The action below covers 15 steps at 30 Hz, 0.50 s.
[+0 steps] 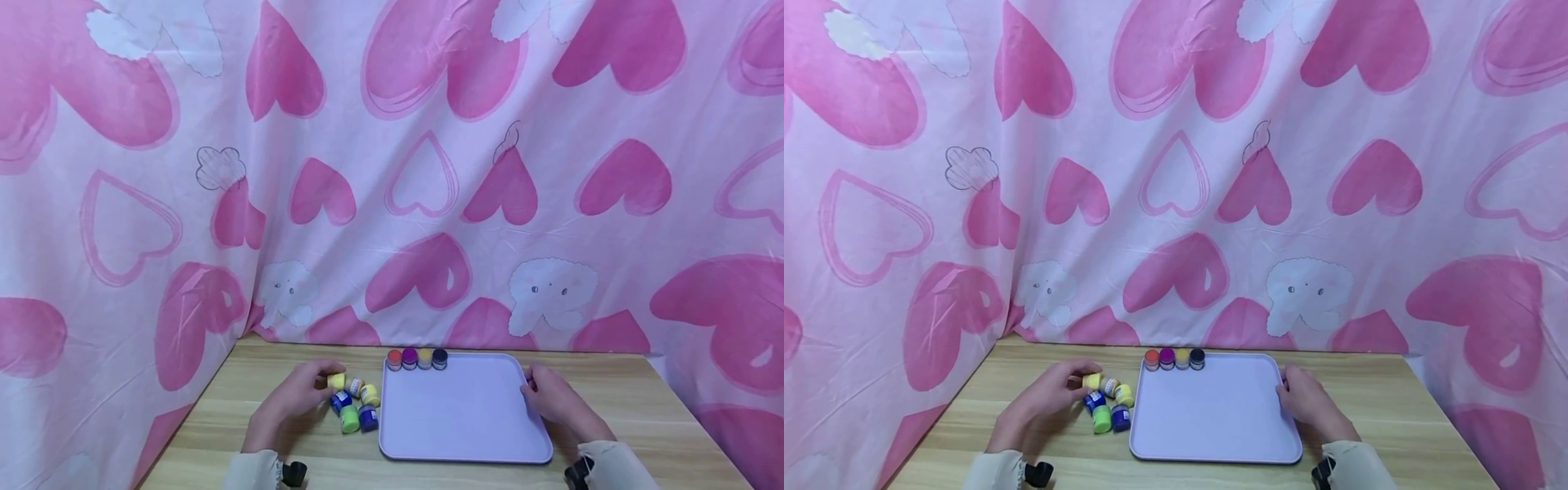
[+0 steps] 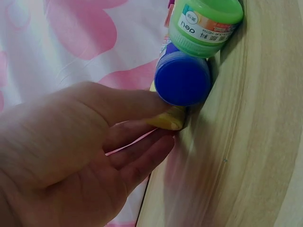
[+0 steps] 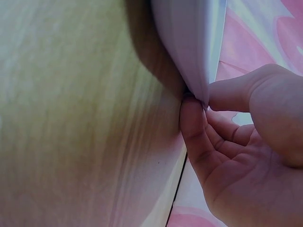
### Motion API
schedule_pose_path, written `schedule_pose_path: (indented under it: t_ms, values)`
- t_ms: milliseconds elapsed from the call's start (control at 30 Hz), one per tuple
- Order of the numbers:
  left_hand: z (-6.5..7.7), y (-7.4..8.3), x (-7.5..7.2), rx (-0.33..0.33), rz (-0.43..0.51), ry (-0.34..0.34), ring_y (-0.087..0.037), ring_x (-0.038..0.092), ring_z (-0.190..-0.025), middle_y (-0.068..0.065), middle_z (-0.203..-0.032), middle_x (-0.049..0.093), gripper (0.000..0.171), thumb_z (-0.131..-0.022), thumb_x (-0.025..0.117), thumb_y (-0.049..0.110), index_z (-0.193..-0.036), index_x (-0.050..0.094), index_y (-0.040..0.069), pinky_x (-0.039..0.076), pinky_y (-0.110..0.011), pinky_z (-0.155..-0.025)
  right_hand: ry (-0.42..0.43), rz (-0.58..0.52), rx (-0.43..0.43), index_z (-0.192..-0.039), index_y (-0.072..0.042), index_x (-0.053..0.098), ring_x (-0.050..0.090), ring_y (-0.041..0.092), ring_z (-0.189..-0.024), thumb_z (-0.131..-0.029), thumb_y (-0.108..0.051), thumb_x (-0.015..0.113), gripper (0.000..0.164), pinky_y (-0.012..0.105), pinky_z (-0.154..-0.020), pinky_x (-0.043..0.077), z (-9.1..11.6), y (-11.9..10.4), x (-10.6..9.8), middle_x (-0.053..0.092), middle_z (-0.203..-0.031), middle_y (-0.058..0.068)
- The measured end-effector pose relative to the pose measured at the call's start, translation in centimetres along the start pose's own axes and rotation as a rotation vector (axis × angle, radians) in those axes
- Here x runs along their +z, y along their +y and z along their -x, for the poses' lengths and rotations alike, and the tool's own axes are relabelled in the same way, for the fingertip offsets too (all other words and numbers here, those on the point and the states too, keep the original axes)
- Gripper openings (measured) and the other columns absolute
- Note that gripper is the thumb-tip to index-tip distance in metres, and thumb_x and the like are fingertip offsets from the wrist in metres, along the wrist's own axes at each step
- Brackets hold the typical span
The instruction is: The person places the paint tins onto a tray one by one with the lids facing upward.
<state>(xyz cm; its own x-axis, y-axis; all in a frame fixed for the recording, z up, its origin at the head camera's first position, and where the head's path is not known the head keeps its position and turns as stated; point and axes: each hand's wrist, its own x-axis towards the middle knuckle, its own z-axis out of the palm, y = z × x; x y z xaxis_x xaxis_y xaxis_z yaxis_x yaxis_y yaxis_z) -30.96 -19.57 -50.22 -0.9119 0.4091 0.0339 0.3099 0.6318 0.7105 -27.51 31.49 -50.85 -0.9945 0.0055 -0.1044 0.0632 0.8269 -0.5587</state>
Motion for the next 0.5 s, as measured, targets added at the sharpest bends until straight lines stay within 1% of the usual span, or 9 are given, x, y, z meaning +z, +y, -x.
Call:
schedule_pose_path:
  t_ms: [100,200,300,400,500]
  values:
    - [0.01,0.1,-0.07,-0.036,0.007,0.017,-0.027,0.071,-0.116,-0.004,-0.12,0.075,0.033,-0.096,0.075,-0.002,-0.126,0.072,0.01,0.061,-0.052,-0.104,0.006,0.008,-0.01,-0.113,0.003,0.06,0.056,0.02,-0.08,-0.105,-0.005,0.065,0.013,0.031,-0.066,0.052,-0.06,0.06,0.01,0.06,-0.09,0.008]
    - [-0.01,0.21,-0.1,-0.054,0.0,0.033,-0.023,0.071,-0.113,-0.001,-0.114,0.074,0.027,-0.097,0.077,0.003,-0.121,0.072,0.014,0.061,-0.051,-0.103,0.006,0.009,-0.007,-0.113,0.002,0.06,0.056,0.02,-0.08,-0.105,-0.006,0.065,0.012,0.031,-0.066,0.052,-0.03,0.06,0.02,0.06,-0.089,0.008]
    - [-0.12,0.26,-0.09,-0.061,-0.007,0.048,-0.019,0.071,-0.108,0.001,-0.112,0.074,0.024,-0.099,0.078,0.011,-0.123,0.072,0.015,0.063,-0.047,-0.099,0.002,0.006,-0.001,-0.114,0.002,0.06,0.057,0.02,-0.081,-0.105,-0.006,0.065,0.013,0.031,-0.066,0.052,0.0,0.06,0.02,0.06,-0.09,0.008]
    - [-0.24,0.33,-0.12,-0.066,-0.005,0.056,-0.017,0.071,-0.106,0.002,-0.114,0.075,0.027,-0.102,0.076,0.018,-0.128,0.072,0.015,0.064,-0.045,-0.097,-0.002,0.001,0.005,-0.114,0.001,0.06,0.057,0.02,-0.081,-0.105,-0.007,0.066,0.014,0.031,-0.067,0.053,0.06,0.03,-0.02,0.06,-0.091,0.008]
    - [-0.38,0.49,-0.09,-0.089,0.015,0.058,-0.017,0.071,-0.108,0.002,-0.116,0.075,0.03,-0.103,0.075,0.021,-0.132,0.072,0.015,0.063,-0.046,-0.098,-0.005,-0.005,0.006,-0.114,0.001,0.06,0.057,0.02,-0.081,-0.105,-0.007,0.066,0.014,0.031,-0.067,0.053,0.04,0.05,-0.04,0.06,-0.091,0.008]
